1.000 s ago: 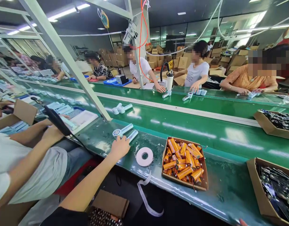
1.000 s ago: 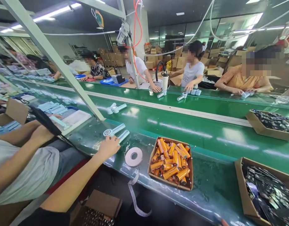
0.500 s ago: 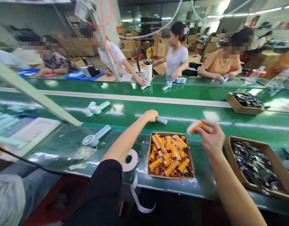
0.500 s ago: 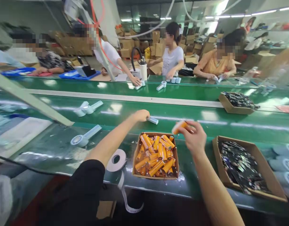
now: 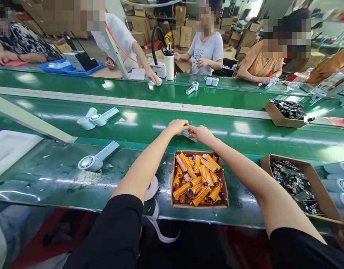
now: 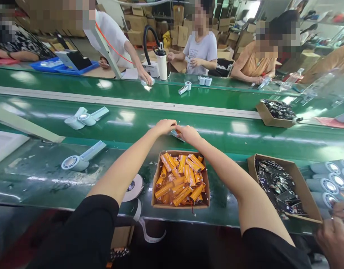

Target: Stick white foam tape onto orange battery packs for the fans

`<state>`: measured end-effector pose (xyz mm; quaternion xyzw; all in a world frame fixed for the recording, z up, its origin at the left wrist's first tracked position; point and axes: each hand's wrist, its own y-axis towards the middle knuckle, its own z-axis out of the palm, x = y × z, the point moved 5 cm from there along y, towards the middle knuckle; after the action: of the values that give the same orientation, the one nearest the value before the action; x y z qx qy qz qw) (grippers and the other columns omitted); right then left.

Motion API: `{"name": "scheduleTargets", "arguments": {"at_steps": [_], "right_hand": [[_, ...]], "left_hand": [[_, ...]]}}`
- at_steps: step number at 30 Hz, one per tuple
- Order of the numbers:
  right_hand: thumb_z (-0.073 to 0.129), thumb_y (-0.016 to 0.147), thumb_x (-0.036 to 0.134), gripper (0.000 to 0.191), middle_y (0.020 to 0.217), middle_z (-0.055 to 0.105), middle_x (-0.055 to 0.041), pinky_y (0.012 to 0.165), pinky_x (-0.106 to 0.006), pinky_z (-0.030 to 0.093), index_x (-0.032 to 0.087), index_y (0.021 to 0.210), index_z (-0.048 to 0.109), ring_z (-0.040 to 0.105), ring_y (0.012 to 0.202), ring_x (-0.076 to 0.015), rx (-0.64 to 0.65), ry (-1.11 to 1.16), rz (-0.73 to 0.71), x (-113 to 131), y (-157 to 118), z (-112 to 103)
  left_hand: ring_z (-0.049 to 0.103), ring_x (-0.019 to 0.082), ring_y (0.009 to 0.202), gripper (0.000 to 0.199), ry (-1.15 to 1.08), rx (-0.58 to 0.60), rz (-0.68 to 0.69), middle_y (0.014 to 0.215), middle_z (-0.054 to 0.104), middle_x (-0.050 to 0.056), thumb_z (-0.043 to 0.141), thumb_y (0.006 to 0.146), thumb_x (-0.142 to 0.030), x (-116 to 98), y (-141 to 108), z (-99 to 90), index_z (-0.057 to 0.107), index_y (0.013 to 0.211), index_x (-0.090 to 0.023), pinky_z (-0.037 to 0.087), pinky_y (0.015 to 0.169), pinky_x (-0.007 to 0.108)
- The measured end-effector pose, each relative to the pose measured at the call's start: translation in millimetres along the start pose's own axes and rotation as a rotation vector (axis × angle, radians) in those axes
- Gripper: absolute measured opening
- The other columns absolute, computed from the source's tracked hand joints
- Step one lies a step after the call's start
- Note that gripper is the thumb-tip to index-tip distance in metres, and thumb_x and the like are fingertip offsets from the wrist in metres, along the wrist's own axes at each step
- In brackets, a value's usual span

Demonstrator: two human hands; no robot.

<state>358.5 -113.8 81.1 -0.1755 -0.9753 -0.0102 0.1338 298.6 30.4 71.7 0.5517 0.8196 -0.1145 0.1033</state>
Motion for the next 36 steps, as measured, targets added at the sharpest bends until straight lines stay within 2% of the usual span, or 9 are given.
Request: {"name": "scheduleTargets", "arguments": {"at_steps": [6, 11, 14, 18, 21, 24, 29, 32, 36], "right_hand": [[0.061, 0.100, 0.040, 0.041, 0.127, 0.076, -0.0157, 0.097, -0.042, 0.052, 0.026, 0.138, 0.069, 0.071, 0.116, -0.0344, 0.179, -0.150, 0.015, 5.7, 12.1, 16.9], [0.068, 0.097, 0.038, 0.041, 0.128, 0.077, -0.0144, 0.100, -0.041, 0.053, 0.022, 0.135, 0.073, 0.072, 0.118, -0.0340, 0.253, -0.167, -0.006, 11.8, 11.4, -9.5], [0.064, 0.101, 0.039, 0.049, 0.143, 0.070, -0.0105, 0.109, -0.042, 0.050, 0.023, 0.147, 0.064, 0.067, 0.130, -0.0316, 0.165, -0.118, -0.012, 9.3, -35.3, -42.3], [0.060, 0.103, 0.042, 0.042, 0.135, 0.075, -0.0088, 0.111, -0.047, 0.053, 0.021, 0.137, 0.070, 0.071, 0.124, -0.0281, -0.266, 0.234, -0.022, 8.8, -159.8, -72.6], [0.067, 0.099, 0.039, 0.025, 0.120, 0.080, -0.0064, 0.103, -0.042, 0.060, 0.025, 0.116, 0.078, 0.076, 0.112, -0.0244, -0.363, 0.510, -0.073, 29.9, -248.7, -53.0], [0.069, 0.099, 0.032, 0.013, 0.111, 0.082, -0.0066, 0.094, -0.037, 0.063, 0.027, 0.105, 0.079, 0.079, 0.104, -0.0232, -0.376, 0.750, -0.073, 74.7, -292.9, -13.9], [0.076, 0.094, 0.046, 0.052, 0.105, 0.082, -0.0072, 0.064, -0.027, 0.060, 0.023, 0.139, 0.064, 0.076, 0.073, -0.0178, 0.055, 1.153, 0.014, 170.7, -282.5, 58.9], [0.070, 0.097, 0.052, 0.035, 0.074, 0.076, -0.0015, 0.057, -0.023, 0.051, 0.019, 0.106, 0.077, 0.066, 0.056, -0.0131, 0.322, 1.170, -0.074, 208.2, -273.7, 76.1], [0.061, 0.105, 0.038, 0.041, 0.062, 0.069, 0.0007, 0.059, -0.022, 0.044, 0.018, 0.072, 0.072, 0.061, 0.055, -0.0107, 0.526, 0.923, -0.328, 225.0, -284.5, 81.5]], "left_hand": [[0.068, 0.025, 0.105, 0.023, -0.072, -0.047, -0.042, 0.113, 0.078, 0.007, 0.061, 0.096, -0.038, -6.9, 5.8, 10.1, 0.076, 0.110, -0.026, 0.049, 0.093, 0.034], [0.065, 0.026, 0.119, 0.026, -0.130, -0.127, 0.008, 0.122, 0.075, 0.010, 0.060, 0.097, -0.029, -30.9, -14.2, -9.6, 0.073, 0.119, -0.020, 0.047, 0.108, 0.038], [0.052, 0.025, 0.141, 0.038, -0.162, -0.256, 0.072, 0.145, 0.065, 0.011, 0.060, 0.100, -0.035, -27.0, -85.7, -24.5, 0.065, 0.133, -0.018, 0.034, 0.125, 0.041], [0.060, 0.024, 0.132, 0.031, -0.192, -0.211, 0.216, 0.133, 0.073, 0.003, 0.062, 0.099, -0.047, 23.7, -244.1, -4.5, 0.072, 0.120, -0.027, 0.042, 0.123, 0.040], [0.053, 0.029, 0.141, 0.039, -0.050, -0.072, 0.155, 0.147, 0.065, 0.004, 0.066, 0.096, -0.042, 66.0, -345.9, 29.7, 0.068, 0.133, -0.029, 0.042, 0.124, 0.047], [0.052, 0.035, 0.141, 0.034, 0.066, -0.188, 0.096, 0.148, 0.062, 0.013, 0.066, 0.097, -0.033, 67.8, -398.3, 43.3, 0.068, 0.129, -0.022, 0.048, 0.118, 0.054], [0.044, 0.043, 0.146, 0.041, 0.092, -0.615, 0.251, 0.126, 0.070, 0.015, 0.081, 0.089, -0.044, -2.3, -420.5, 16.1, 0.062, 0.116, -0.019, 0.047, 0.116, 0.063], [0.034, 0.045, 0.153, 0.041, 0.099, -0.682, 0.311, 0.125, 0.070, 0.014, 0.081, 0.088, -0.029, -23.7, -425.0, -2.4, 0.059, 0.121, -0.020, 0.044, 0.118, 0.067], [0.024, 0.044, 0.160, 0.045, 0.143, -0.687, 0.225, 0.134, 0.066, 0.015, 0.064, 0.090, -0.007, -2.2, -430.6, -11.6, 0.056, 0.133, -0.019, 0.032, 0.124, 0.075]]}}
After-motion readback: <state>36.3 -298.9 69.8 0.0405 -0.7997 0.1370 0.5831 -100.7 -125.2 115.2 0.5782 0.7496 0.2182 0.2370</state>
